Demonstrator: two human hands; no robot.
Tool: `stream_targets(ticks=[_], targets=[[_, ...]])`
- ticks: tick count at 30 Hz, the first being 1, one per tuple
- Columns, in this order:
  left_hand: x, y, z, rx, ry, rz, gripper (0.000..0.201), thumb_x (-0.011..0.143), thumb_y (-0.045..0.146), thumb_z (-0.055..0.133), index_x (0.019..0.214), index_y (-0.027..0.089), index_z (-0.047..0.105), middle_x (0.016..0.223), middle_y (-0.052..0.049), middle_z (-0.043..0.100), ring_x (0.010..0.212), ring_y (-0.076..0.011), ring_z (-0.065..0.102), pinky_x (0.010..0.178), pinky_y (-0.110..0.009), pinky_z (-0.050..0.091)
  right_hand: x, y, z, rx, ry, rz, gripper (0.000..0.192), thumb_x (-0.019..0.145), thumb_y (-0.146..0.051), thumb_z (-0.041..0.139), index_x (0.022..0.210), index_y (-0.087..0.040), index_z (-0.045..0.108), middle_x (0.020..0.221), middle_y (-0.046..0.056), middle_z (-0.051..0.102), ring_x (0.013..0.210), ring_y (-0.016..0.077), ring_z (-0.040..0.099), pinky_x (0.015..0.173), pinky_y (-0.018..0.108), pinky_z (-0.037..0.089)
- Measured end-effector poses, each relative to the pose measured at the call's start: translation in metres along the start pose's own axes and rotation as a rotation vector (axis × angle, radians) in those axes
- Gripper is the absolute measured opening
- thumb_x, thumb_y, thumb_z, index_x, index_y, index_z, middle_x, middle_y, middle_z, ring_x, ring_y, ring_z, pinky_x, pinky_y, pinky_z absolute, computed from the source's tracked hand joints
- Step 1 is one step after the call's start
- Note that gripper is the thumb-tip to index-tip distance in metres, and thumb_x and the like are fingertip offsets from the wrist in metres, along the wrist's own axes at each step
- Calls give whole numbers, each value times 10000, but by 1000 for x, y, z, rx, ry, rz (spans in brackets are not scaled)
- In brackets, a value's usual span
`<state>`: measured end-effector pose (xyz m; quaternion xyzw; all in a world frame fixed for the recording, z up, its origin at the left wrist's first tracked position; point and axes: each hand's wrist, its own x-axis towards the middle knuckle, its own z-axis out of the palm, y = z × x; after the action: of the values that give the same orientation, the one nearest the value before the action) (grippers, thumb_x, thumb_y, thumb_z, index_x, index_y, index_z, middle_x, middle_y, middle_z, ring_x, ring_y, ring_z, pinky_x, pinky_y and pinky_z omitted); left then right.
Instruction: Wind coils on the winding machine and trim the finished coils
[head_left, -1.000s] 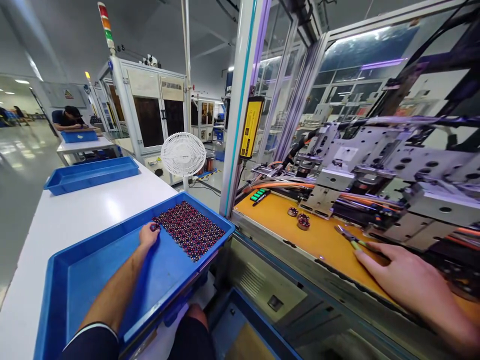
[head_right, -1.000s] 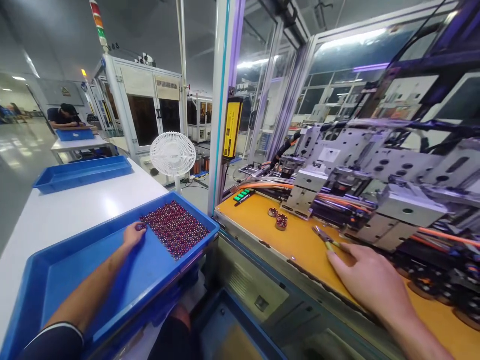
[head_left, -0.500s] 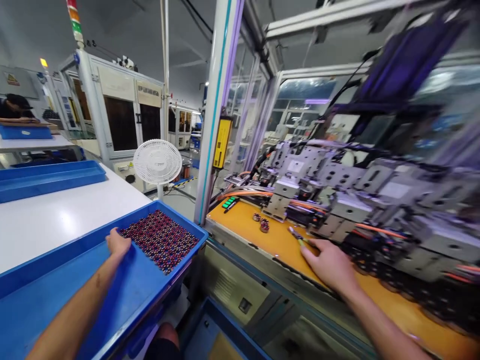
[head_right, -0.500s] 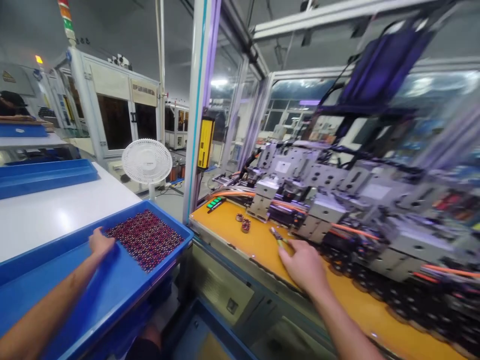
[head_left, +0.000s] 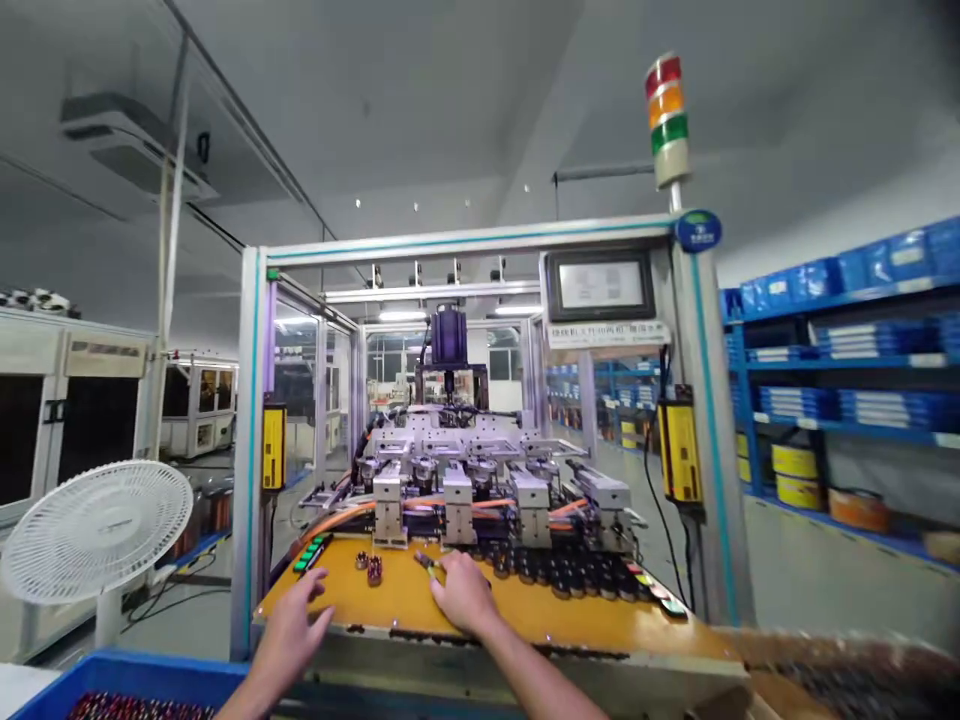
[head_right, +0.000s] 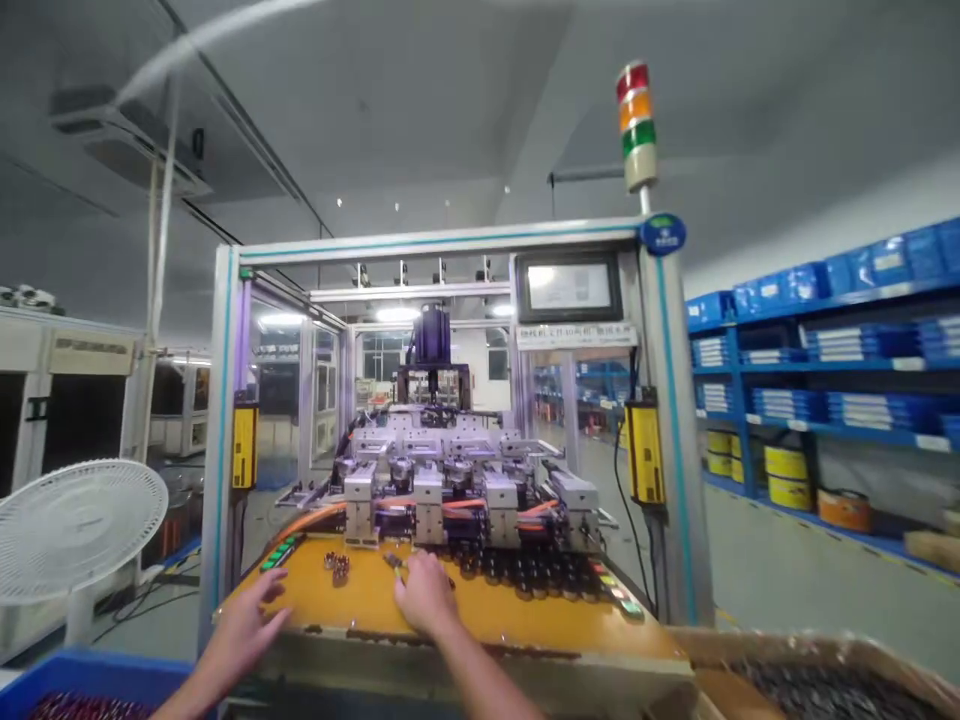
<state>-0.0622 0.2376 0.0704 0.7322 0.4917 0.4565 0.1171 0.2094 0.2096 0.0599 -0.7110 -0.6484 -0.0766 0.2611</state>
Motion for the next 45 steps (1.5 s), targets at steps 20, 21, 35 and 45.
stream_targets(ticks=[20, 21, 35, 45], targets=[[-7, 36, 55, -400, 63, -287, 315, 927, 272, 616, 1218, 156, 579, 1109, -74, 665, 889, -194, 678, 782, -401, 588, -3, 26, 15, 307, 695, -345, 285, 963, -389, 594, 1127, -157, 612, 1161, 80, 615, 1084, 238, 592, 946, 466, 500], [-14, 38, 47, -458, 82, -277, 316, 918, 254, 626, 1212, 150, 575, 1086, -72, 671, 874, -190, 684, 778, -394, 592, -3, 23, 12, 323, 715, -371, 285, 963, -394, 593, 1117, -155, 615, 1147, 78, 619, 1069, 234, 598, 937, 461, 504], [-190, 94, -51, -593, 86, 275, 615, 745, -26, 687, 1269, 284, 601, 1034, -35, 758, 904, -151, 726, 800, -218, 601, -188, -75, -125, 448, 82, -886, 205, 978, -141, 484, 1025, -160, 683, 823, 81, 711, 718, 191, 647, 628, 288, 513], [-202, 118, -52, -822, -19, 34, 627, 696, -38, 761, 1202, 303, 614, 983, 9, 771, 854, -123, 737, 767, -182, 608, -218, -51, -127, 745, -586, -552, 146, 939, -252, 622, 822, -221, 704, 658, 13, 645, 587, 143, 569, 573, 253, 421]])
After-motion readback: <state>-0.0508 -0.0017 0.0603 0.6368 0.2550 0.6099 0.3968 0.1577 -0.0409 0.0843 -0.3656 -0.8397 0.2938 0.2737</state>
